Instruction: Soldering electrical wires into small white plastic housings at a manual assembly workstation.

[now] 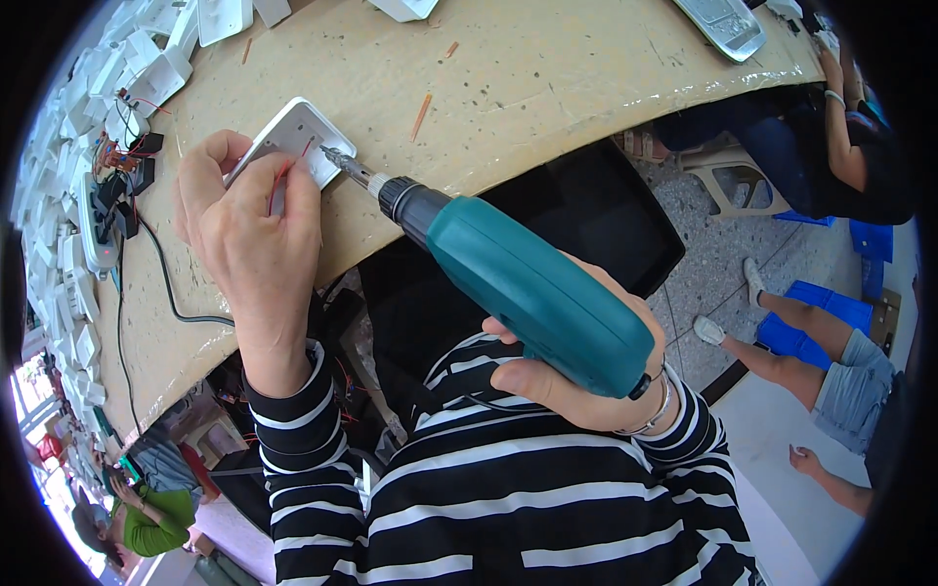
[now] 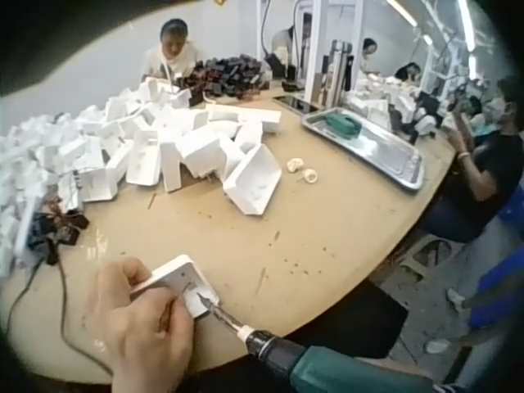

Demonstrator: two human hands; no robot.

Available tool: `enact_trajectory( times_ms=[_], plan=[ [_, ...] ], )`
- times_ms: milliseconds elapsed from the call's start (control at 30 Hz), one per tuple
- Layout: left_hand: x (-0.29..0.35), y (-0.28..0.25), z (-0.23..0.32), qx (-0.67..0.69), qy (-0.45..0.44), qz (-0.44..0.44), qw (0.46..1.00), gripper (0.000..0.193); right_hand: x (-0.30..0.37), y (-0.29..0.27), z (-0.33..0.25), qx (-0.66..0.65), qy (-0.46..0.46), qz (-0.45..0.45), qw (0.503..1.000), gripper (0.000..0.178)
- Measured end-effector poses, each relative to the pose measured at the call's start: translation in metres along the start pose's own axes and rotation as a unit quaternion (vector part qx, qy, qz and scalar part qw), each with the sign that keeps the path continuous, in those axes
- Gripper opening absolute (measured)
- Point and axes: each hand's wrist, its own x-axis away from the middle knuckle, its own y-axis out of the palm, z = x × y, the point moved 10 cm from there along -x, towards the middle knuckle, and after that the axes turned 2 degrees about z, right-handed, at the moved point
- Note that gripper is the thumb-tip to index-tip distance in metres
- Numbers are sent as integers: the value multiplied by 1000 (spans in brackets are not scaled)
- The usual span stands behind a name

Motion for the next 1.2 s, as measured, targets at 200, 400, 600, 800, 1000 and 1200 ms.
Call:
enact_trajectory(
  times_ms=[200, 400, 600, 800, 1000, 1200],
  plan=[
    [-1, 1, -3, 24, -14, -6, 1000, 4, -5, 3, 1, -1, 4, -9, 1000, 70],
    [0, 1, -3, 19, -12, -5, 1000, 4, -14, 4, -5, 22, 5, 0, 1000, 70],
    [0, 2, -4, 28, -16, -6, 999, 5, -19, 4, -7, 47, 0, 18, 999, 66],
    [0, 1, -3, 23, -9, -4, 1000, 5, -21, 5, -6, 60, 20, 15, 998, 67],
    [0, 1, -4, 28, -15, -6, 999, 5, -23, 4, -4, 54, 48, 34, 997, 66],
    [-2, -2, -1, -14, -5, -4, 1000, 9, -24, 4, -8, 71, 69, 31, 995, 64]
  ],
)
